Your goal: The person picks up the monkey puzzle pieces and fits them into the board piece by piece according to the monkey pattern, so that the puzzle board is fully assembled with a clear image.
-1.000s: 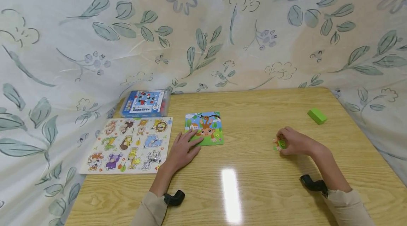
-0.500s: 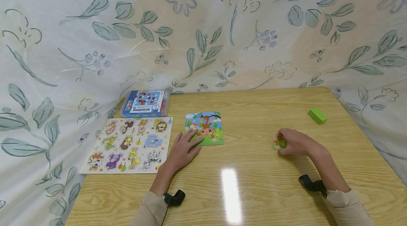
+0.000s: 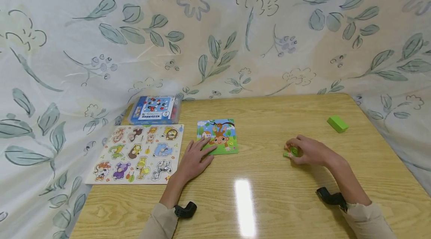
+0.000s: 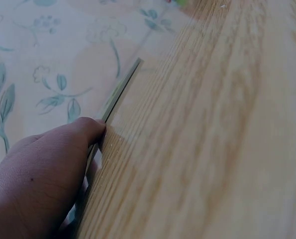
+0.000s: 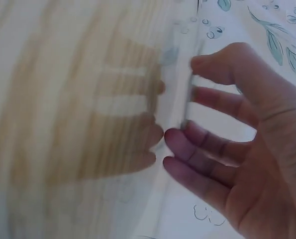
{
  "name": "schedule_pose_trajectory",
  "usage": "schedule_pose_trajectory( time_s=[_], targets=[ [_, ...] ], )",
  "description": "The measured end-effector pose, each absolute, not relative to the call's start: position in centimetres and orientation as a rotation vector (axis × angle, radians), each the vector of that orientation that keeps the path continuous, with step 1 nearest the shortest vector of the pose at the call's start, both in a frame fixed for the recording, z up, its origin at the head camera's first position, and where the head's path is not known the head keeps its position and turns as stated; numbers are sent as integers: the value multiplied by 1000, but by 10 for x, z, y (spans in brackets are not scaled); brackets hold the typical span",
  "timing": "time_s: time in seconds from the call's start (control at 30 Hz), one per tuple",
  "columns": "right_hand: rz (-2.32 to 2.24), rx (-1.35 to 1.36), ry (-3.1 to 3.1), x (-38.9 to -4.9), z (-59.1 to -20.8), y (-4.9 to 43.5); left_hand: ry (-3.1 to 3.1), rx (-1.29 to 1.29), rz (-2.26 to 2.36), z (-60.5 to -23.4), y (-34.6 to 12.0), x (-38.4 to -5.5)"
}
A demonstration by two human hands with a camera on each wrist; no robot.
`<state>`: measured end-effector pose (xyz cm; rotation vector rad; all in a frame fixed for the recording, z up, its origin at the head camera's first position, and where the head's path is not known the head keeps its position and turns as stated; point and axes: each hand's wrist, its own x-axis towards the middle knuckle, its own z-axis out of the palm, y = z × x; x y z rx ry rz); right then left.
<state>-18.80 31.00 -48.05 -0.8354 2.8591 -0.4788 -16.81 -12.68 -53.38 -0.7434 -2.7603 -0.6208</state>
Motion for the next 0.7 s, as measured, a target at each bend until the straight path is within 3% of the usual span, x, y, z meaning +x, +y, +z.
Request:
schedule_pose_trajectory(
  time_s=[0.27, 0.7],
  targets=[
    [-614, -1060, 2834, -187, -479, 303, -2775, -728, -609, -534, -126, -168],
    [-692, -1079, 2761, -183, -478, 288, -2762, -734, -604, -536, -126, -168]
  ],
)
